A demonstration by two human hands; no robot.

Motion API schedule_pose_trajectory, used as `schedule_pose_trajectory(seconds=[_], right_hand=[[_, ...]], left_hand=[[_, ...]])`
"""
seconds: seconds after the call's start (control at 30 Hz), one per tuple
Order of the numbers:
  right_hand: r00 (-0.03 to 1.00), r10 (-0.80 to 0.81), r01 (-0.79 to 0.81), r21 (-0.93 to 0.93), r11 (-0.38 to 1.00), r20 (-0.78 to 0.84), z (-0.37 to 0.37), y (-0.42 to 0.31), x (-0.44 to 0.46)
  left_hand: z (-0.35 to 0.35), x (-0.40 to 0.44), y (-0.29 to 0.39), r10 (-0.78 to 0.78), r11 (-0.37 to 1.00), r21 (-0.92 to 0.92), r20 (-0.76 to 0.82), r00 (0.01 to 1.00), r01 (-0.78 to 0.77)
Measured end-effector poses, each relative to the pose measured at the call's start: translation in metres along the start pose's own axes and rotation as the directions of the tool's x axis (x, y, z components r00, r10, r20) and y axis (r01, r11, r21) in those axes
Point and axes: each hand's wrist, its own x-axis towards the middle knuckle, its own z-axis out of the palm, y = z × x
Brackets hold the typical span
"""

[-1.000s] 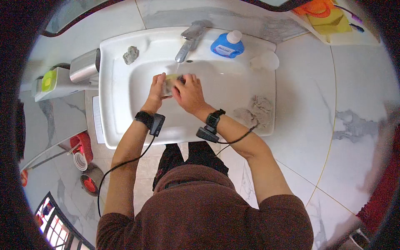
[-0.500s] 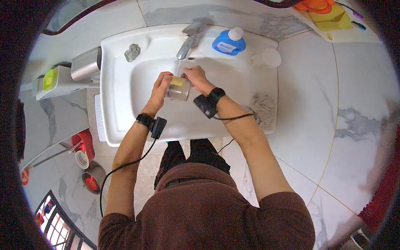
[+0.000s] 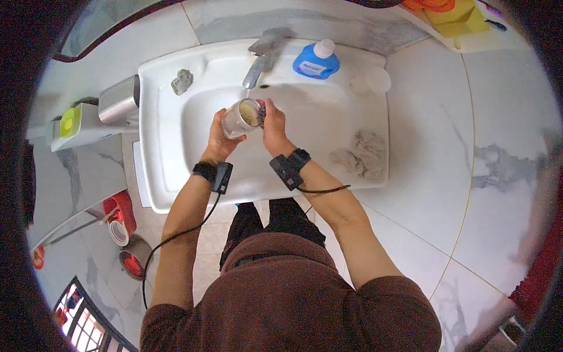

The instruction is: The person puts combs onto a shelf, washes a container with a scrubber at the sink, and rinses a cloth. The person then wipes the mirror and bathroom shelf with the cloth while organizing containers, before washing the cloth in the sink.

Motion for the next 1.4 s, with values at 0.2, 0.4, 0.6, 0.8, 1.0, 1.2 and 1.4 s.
schedule_pose_trajectory(seconds=[0.2, 0.4, 0.6, 0.8, 1.0, 1.2, 1.4], right_hand=[[0.989, -0.096, 0.070, -0.208, 0.976, -0.114, 0.011, -0.002, -0.010], [0.784, -0.613, 0.539, -0.599, 0.593, 0.099, 0.011, -0.006, -0.031], [0.650, -0.632, 0.671, -0.710, 0.215, 0.422, 0.006, -0.031, -0.038], [0.732, -0.599, 0.620, -0.680, 0.390, 0.324, 0.017, -0.034, -0.016], [0.690, -0.516, 0.715, -0.591, 0.373, 0.507, 0.028, -0.007, -0.019], [0.761, -0.480, 0.623, -0.697, 0.356, 0.436, 0.042, -0.017, -0.007], [0.729, -0.459, 0.684, -0.534, 0.496, 0.507, 0.002, -0.007, -0.007]], left_hand=[[-0.003, 0.006, -0.014, -0.032, 0.993, -0.117, 0.023, 0.999, 0.034], [0.002, 0.004, -0.018, 0.073, 0.960, -0.276, 0.099, 0.992, -0.043], [0.006, 0.004, -0.014, 0.082, 0.945, -0.325, 0.160, 0.984, -0.026], [-0.004, 0.009, -0.018, 0.079, 0.939, -0.343, 0.166, 0.983, -0.018], [-0.023, 0.019, -0.025, 0.018, 0.953, -0.302, 0.049, 0.999, -0.003], [-0.027, 0.028, -0.030, 0.039, 0.937, -0.349, 0.038, 0.999, -0.023], [-0.025, 0.013, -0.003, 0.101, 0.966, -0.247, 0.063, 0.993, -0.082]])
